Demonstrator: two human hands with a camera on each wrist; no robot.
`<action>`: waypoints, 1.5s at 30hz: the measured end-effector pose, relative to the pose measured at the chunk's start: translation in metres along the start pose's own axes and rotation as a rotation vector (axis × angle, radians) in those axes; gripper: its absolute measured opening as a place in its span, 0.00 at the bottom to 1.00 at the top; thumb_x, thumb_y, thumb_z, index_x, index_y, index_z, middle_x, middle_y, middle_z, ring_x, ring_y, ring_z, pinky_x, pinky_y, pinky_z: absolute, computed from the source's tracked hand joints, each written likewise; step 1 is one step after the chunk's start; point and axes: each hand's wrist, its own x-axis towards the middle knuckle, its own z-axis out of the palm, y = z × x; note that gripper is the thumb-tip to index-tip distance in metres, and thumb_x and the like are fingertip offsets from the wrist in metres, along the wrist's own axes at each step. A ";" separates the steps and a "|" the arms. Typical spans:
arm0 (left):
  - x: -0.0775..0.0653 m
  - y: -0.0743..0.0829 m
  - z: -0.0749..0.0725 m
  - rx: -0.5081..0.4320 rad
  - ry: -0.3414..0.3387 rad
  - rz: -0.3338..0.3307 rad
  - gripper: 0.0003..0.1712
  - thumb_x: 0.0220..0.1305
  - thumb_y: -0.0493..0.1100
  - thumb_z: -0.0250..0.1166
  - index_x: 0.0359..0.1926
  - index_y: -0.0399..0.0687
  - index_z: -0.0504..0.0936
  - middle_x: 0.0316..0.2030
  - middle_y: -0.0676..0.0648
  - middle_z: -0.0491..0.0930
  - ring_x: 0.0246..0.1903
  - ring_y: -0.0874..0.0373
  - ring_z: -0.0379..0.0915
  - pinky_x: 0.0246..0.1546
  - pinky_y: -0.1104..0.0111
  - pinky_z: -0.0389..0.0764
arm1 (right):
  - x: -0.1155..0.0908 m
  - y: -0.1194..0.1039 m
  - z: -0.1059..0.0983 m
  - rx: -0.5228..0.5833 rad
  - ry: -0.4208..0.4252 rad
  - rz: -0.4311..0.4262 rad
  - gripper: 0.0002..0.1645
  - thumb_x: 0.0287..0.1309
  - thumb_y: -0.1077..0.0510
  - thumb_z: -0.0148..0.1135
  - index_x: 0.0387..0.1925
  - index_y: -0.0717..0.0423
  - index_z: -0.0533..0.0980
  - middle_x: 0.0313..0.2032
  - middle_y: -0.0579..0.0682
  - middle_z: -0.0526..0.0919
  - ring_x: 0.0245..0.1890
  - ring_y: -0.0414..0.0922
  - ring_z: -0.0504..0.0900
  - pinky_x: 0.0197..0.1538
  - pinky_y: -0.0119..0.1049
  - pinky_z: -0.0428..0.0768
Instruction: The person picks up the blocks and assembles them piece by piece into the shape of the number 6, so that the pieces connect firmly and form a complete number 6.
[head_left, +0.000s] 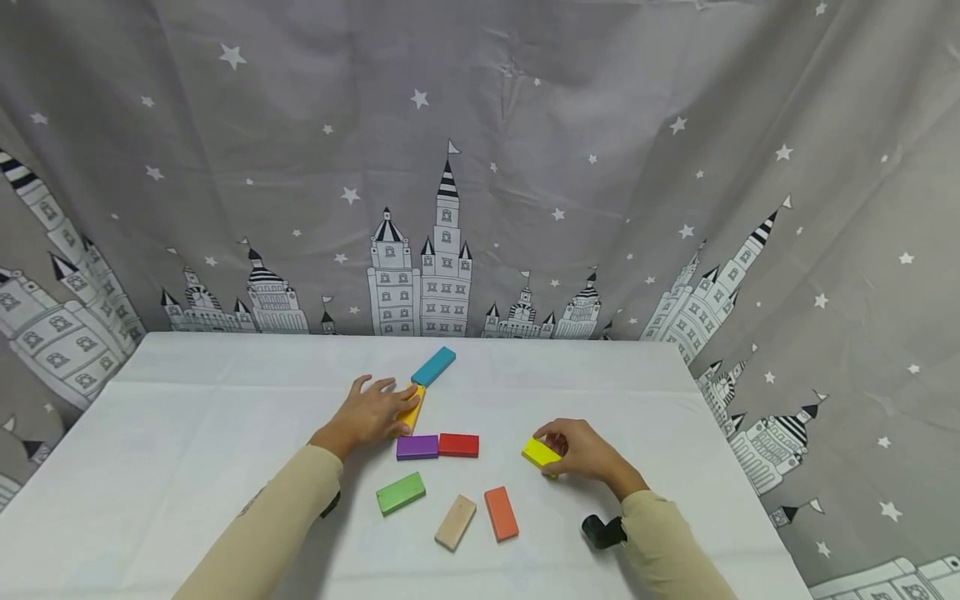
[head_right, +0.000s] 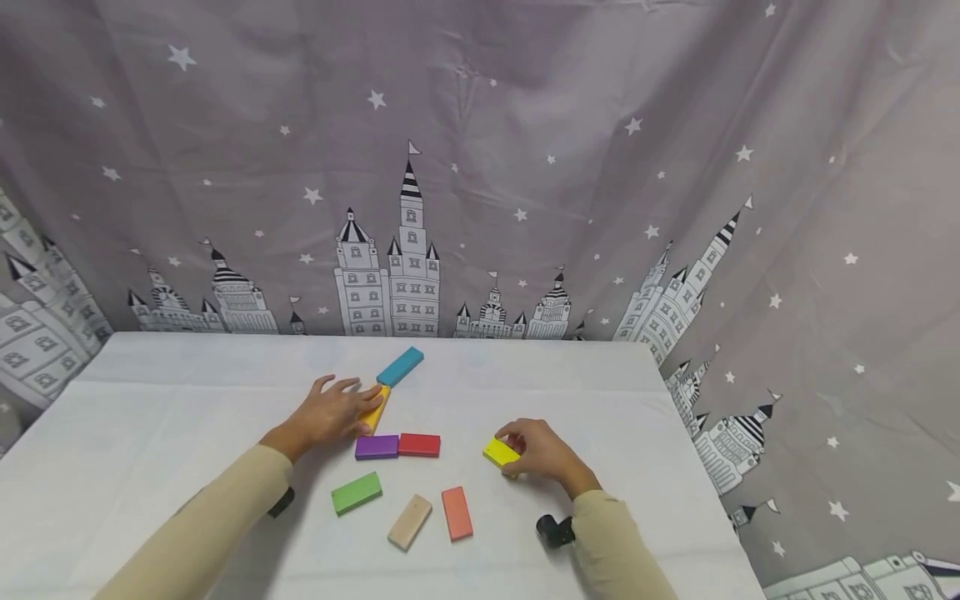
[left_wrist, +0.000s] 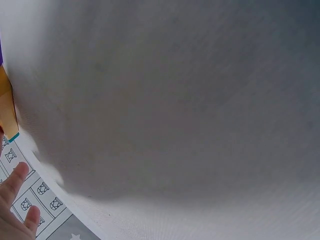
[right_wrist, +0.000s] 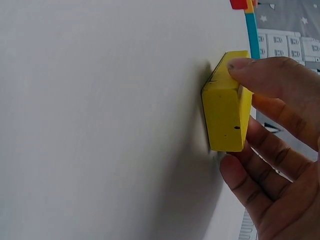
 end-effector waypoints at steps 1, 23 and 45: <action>0.000 0.000 0.000 0.002 0.000 0.001 0.34 0.60 0.56 0.65 0.65 0.53 0.72 0.68 0.49 0.66 0.67 0.39 0.57 0.65 0.38 0.48 | 0.001 -0.002 0.001 0.001 -0.001 0.000 0.29 0.41 0.61 0.79 0.48 0.61 0.80 0.31 0.44 0.77 0.31 0.40 0.72 0.36 0.30 0.76; 0.001 0.002 -0.002 -0.018 -0.014 -0.006 0.34 0.60 0.56 0.65 0.66 0.53 0.71 0.68 0.48 0.65 0.68 0.38 0.55 0.66 0.37 0.46 | 0.018 -0.027 0.011 0.001 -0.049 0.032 0.30 0.43 0.59 0.78 0.52 0.57 0.80 0.32 0.44 0.76 0.33 0.42 0.72 0.38 0.32 0.76; -0.001 0.001 0.000 -0.009 -0.009 -0.010 0.34 0.60 0.56 0.65 0.66 0.53 0.71 0.68 0.48 0.65 0.67 0.38 0.56 0.66 0.38 0.48 | 0.032 -0.040 0.021 0.007 -0.070 0.054 0.30 0.44 0.57 0.78 0.52 0.56 0.80 0.31 0.44 0.75 0.33 0.43 0.72 0.37 0.31 0.75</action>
